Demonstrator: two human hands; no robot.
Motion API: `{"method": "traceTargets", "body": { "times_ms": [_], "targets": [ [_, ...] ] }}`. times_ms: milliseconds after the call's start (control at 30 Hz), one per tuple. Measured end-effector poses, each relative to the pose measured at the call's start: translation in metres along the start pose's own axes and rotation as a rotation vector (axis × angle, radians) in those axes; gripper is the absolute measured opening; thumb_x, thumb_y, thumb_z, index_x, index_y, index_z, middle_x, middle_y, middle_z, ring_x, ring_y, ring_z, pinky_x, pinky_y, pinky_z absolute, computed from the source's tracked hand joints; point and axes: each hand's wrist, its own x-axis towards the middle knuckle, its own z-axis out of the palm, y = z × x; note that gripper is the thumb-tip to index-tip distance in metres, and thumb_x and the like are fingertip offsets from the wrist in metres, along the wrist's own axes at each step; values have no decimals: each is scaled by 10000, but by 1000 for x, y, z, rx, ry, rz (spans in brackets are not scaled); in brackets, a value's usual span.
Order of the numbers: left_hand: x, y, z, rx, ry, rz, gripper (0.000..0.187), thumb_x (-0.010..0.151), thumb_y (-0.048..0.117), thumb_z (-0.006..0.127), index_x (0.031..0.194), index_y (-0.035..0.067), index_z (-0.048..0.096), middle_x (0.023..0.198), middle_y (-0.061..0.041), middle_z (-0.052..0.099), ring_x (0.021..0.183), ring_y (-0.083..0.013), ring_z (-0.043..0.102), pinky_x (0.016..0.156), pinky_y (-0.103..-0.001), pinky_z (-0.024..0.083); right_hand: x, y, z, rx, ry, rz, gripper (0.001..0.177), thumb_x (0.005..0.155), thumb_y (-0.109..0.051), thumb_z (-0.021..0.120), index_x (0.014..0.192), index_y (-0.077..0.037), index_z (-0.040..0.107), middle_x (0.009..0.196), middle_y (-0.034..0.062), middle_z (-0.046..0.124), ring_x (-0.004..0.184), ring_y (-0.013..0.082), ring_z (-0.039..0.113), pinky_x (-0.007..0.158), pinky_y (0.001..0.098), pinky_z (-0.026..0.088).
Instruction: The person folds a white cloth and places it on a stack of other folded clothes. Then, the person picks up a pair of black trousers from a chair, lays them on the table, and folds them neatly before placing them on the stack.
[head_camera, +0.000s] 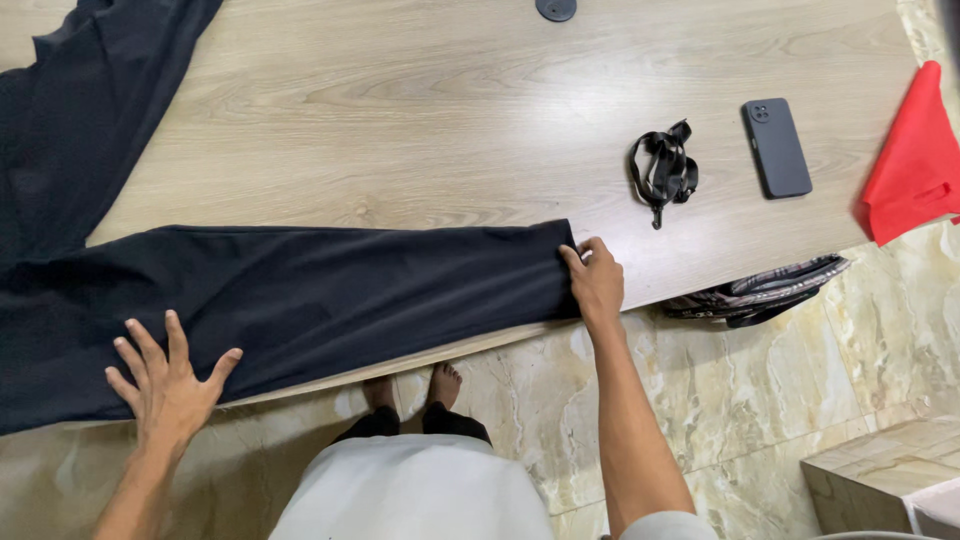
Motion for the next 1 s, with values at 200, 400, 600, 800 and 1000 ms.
{"method": "traceTargets", "body": {
  "times_ms": [200,400,600,800,1000],
  "targets": [
    [-16,-10,-1,102,19,21,1034,826,789,400,1674,262,133,1704,-304,24,1505,-596,54,1148,-767,93,-10,11,13,-155,112,-82,391,972,-483,675,963,-92,678,757,167,722,742,408,689,672,505,513],
    [-15,-15,-28,140,142,54,755,1029,657,438,1574,136,485,1623,-223,435,1460,-472,392,1141,-616,314,-9,4,24,-287,189,-137,323,1062,-416,624,1085,-96,662,894,180,723,874,399,676,771,503,508],
    [23,-24,-61,-43,191,111,446,1110,408,496,1390,114,680,1367,-100,656,1338,-300,567,1174,-507,398,-45,-56,50,-334,373,-505,360,999,-237,668,1285,-19,634,1271,198,624,1222,368,558,1018,504,441],
    [78,-15,-29,18,154,257,667,1054,457,507,1580,51,462,1626,-301,362,1504,-476,303,1186,-630,217,-132,-154,165,-267,-162,-907,611,1036,-415,564,1561,-129,437,1623,163,385,1519,387,312,1220,527,252],
    [84,-13,-20,-3,68,185,775,1016,551,447,1647,116,327,1689,-293,198,1546,-547,112,1179,-751,38,-121,-128,161,-339,-133,-748,700,1006,-535,527,1596,-191,374,1667,147,308,1533,388,268,1233,523,217]
  ]
}}
